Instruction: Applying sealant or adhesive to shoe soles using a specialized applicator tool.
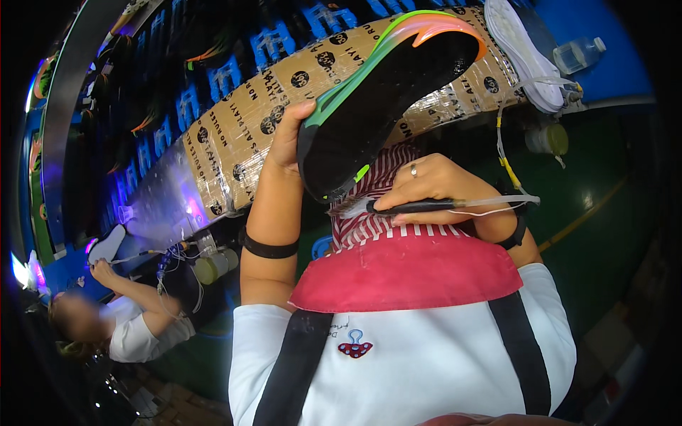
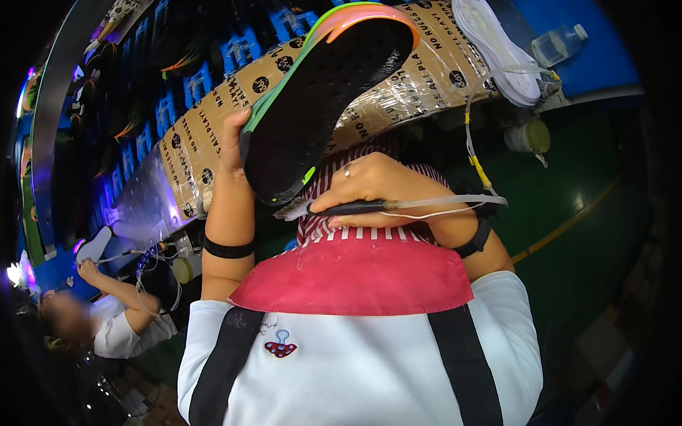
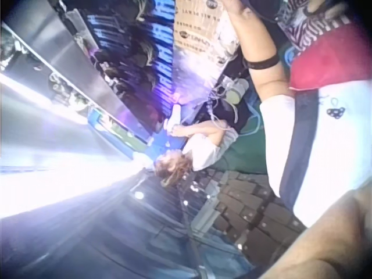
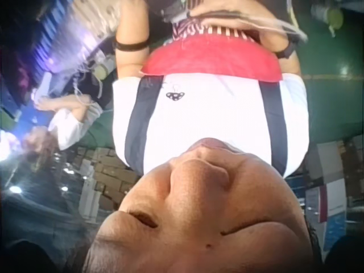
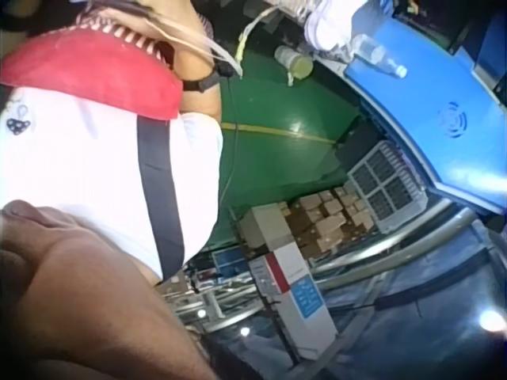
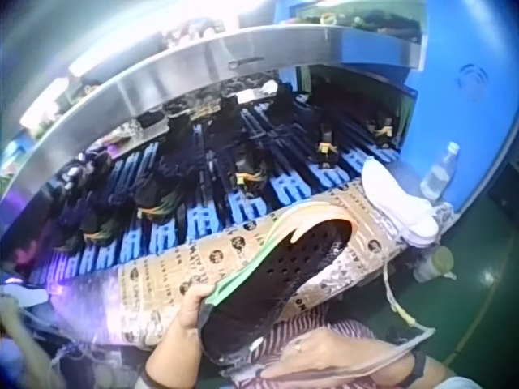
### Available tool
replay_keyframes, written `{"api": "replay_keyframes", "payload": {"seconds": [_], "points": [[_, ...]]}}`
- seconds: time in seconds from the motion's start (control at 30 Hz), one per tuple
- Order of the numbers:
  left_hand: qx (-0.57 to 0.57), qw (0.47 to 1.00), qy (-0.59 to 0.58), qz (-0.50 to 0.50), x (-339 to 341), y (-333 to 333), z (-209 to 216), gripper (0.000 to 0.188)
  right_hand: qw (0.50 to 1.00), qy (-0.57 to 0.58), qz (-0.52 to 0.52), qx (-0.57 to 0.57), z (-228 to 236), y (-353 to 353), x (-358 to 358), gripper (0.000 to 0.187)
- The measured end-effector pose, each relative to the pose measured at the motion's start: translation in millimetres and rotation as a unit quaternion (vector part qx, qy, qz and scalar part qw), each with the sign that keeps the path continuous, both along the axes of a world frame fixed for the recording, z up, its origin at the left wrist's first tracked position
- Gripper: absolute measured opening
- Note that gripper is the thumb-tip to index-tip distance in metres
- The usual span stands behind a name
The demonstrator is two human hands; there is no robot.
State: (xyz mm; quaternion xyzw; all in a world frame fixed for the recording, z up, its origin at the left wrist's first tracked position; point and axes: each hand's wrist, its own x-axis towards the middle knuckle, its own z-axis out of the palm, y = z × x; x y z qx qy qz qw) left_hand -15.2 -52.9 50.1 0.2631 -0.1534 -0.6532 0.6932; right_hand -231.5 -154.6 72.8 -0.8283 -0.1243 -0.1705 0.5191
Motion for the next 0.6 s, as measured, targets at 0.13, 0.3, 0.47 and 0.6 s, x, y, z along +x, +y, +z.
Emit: {"api": "replay_keyframes", "payload": {"seconds": [0.13, 0.3, 0.47, 0.6], "points": [[0.083, 0.996, -0.008, -0.023, 1.3, -4.5, 6.0, 0.049, 0.998, -0.013, -0.069, 0.005, -1.4, 4.9, 4.7, 0.022], [0.167, 0.977, -0.115, -0.066, 3.5, -5.0, 12.4, 0.044, 0.992, 0.050, 0.020, -0.114, 0.2, 0.0, -2.2, 0.023], [0.190, 0.970, -0.141, -0.058, 1.3, -9.9, 21.2, 0.043, 0.997, -0.028, -0.057, -0.047, 6.0, 3.6, 1.4, 0.027], [0.231, 0.952, -0.183, -0.079, 4.3, -9.0, 22.0, 0.045, 0.994, -0.007, -0.043, -0.101, 0.9, 3.0, 0.7, 0.026]]}}
